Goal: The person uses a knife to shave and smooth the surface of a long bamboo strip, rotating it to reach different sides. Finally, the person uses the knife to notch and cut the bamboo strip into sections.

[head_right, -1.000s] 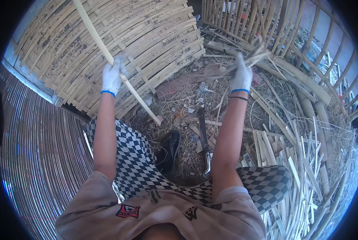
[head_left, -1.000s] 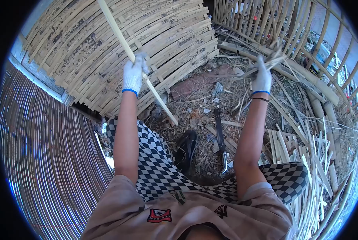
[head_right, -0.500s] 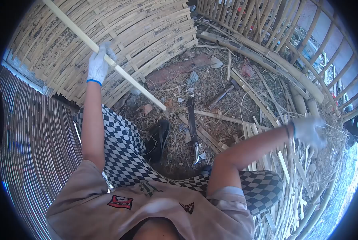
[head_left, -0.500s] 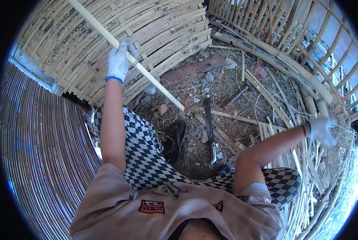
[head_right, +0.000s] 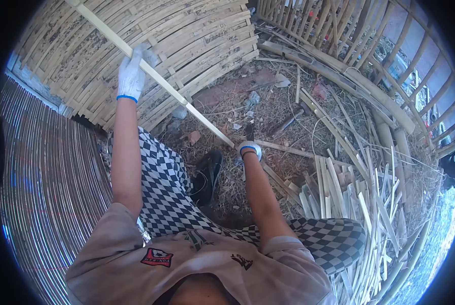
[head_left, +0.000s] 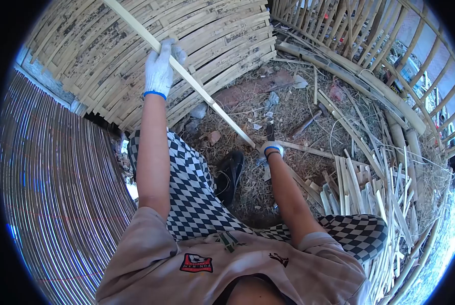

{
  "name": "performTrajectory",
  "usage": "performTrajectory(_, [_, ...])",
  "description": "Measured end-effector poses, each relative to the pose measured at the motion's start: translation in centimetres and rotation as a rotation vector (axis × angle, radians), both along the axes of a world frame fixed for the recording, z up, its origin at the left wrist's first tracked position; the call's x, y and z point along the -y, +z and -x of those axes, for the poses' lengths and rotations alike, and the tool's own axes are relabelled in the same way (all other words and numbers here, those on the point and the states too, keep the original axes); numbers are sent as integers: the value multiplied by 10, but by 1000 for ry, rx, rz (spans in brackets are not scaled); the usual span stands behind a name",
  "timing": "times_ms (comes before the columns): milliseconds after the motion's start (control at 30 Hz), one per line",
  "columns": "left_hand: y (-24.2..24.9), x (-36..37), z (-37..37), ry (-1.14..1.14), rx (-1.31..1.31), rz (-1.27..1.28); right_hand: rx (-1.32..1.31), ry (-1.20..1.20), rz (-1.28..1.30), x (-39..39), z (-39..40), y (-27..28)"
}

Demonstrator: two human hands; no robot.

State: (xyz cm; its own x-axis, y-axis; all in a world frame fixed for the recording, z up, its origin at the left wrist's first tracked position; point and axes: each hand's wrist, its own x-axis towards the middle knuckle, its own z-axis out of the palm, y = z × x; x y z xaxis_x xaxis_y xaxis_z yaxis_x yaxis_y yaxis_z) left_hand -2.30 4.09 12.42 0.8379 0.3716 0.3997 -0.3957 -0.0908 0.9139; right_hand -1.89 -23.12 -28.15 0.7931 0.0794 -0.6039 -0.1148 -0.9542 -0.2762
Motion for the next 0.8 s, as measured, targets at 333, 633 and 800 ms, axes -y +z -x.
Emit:
performTrajectory(333, [21,-12,14,-29,267,178,103,-239,-55,17,32,37])
performTrajectory(633, [103,-19,-4,72,359,117,175,-346,31,9,48,32])
performTrajectory(800, [86,-37,-21,107,340,115,222,-184,-40,29,46,20])
